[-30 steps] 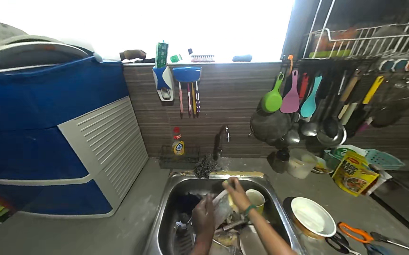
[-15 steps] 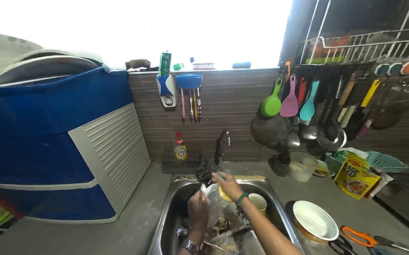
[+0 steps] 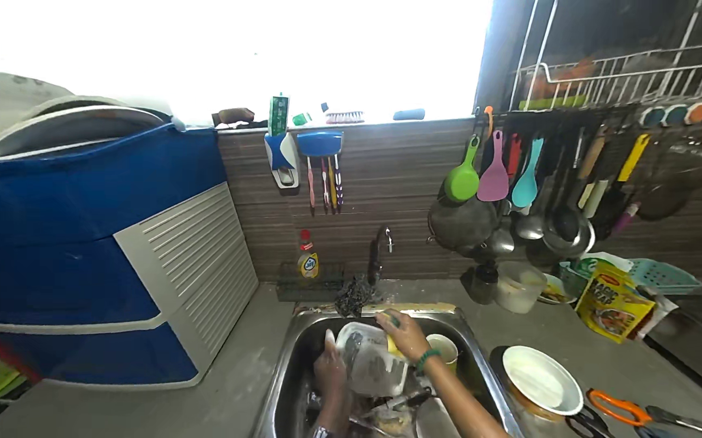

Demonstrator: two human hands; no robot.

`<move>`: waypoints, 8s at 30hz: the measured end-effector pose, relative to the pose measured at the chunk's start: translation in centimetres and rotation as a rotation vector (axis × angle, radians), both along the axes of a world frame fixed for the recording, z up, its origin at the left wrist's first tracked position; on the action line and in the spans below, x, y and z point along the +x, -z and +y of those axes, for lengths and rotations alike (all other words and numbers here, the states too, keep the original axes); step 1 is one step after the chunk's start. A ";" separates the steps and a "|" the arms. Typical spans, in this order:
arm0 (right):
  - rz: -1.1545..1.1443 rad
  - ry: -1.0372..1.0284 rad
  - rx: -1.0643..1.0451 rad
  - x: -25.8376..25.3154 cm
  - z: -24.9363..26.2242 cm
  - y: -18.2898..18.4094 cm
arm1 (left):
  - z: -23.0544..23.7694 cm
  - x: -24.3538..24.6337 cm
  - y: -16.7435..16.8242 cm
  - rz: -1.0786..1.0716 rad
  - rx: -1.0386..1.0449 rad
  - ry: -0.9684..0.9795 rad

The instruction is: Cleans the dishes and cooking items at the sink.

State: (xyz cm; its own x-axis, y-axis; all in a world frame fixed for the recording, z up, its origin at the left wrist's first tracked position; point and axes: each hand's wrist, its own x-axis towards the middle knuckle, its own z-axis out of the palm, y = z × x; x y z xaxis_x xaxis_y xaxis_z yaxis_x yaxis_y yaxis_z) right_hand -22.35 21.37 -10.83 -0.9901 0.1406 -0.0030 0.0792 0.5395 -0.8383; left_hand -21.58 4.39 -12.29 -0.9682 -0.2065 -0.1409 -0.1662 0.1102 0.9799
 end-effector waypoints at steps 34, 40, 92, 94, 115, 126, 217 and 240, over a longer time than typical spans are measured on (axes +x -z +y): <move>-0.140 -0.150 0.145 6.8 -5.8 1.9 | 0.5 2.4 5.5 -0.151 0.535 0.106; -0.234 -0.675 0.891 7.3 -4.2 3.1 | 0.5 0.9 4.9 0.013 0.085 0.164; 0.174 -0.057 0.551 7.9 -4.9 4.5 | 2.9 0.3 3.0 0.137 0.058 0.476; 0.094 -0.033 0.446 7.8 -6.9 4.8 | 2.5 1.2 4.2 0.186 0.042 0.432; -0.021 -0.692 0.583 8.3 -2.0 6.1 | -2.2 -0.7 3.4 -0.003 -0.294 0.617; -0.234 -0.390 0.862 3.0 -3.8 0.9 | 0.3 1.8 6.0 -0.039 0.171 0.489; -0.187 -0.282 0.552 10.3 -0.4 4.7 | 3.0 1.0 5.4 -0.104 -0.052 0.815; 0.065 0.224 -0.201 5.6 0.8 5.5 | 5.2 5.4 2.7 -0.140 0.296 0.442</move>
State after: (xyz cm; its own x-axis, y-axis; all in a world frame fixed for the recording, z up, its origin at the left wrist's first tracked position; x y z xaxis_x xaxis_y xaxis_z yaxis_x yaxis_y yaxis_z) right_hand -16.78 22.17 -16.36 -0.9333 0.3589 0.0096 0.1202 0.3376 -0.9336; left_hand -16.18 9.57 -14.98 -0.9216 0.2836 -0.2651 -0.2975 -0.0775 0.9516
